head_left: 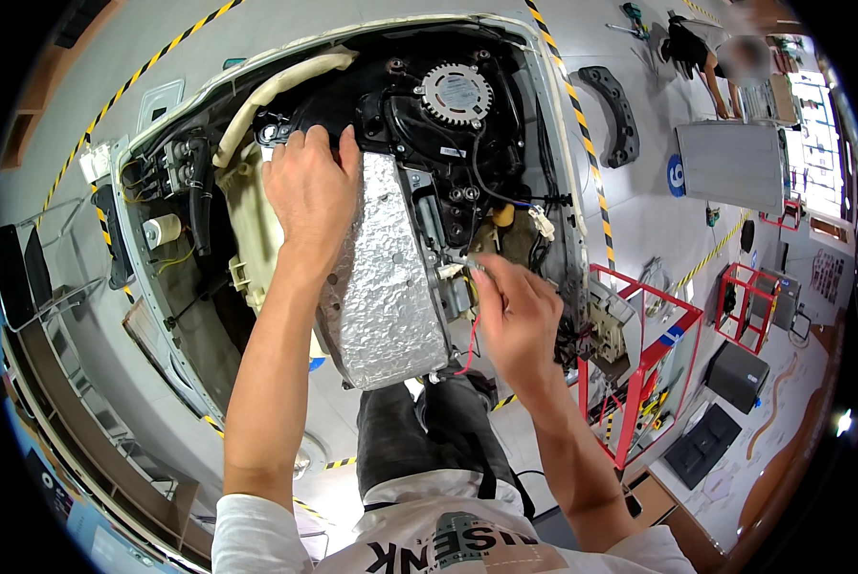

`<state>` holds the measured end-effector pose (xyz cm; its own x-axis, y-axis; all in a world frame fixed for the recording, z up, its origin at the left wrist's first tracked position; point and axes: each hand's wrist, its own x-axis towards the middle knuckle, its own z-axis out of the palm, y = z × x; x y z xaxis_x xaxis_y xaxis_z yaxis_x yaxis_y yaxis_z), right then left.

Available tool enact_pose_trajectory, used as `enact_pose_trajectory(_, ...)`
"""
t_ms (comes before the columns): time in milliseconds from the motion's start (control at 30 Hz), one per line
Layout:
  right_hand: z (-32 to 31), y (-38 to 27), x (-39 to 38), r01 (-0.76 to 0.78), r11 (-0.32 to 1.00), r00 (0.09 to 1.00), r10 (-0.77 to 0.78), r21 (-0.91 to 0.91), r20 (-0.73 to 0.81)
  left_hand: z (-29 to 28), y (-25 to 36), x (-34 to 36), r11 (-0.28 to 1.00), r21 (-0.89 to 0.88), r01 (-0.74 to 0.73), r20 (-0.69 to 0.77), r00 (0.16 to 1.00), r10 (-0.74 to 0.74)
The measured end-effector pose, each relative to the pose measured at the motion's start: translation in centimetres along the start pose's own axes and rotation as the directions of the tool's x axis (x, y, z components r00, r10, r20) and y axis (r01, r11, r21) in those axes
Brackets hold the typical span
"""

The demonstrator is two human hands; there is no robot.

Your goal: The person picks up screws from a plastic tray and then connects several wires to the back of a washing machine drum assembly by hand.

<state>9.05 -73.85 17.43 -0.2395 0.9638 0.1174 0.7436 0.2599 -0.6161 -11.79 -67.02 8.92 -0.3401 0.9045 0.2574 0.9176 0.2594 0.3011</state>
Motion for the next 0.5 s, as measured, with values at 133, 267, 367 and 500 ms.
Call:
enact_pose_trajectory(133, -1.0, -0.6, -2.4, -0.173, 0.977, 0.985, 0.172, 0.124, 0.020, 0.1, 0.0, 0.1, 0.999, -0.015, -0.034, -0.065, 0.997, 0.033)
enact_pose_trajectory(267, -1.9, -0.9, -4.1, -0.430, 0.872, 0.903, 0.412, 0.236, 0.121, 0.3, -0.2, 0.0, 0.999, 0.001, -0.053, -0.067, 0.996, 0.053)
enact_pose_trajectory(367, -2.7, -0.8, -5.2, -0.361, 0.904, 0.932, 0.345, 0.229, 0.109, 0.4, -0.3, -0.2, 0.998, 0.004, -0.065, -0.089, 0.994, 0.065)
enact_pose_trajectory(500, -3.9, -1.3, -6.9, -0.473, 0.760, 0.879, 0.442, 0.445, 0.178, -0.4, -0.2, 0.0, 0.997, -0.039, -0.060, -0.096, 0.994, 0.056)
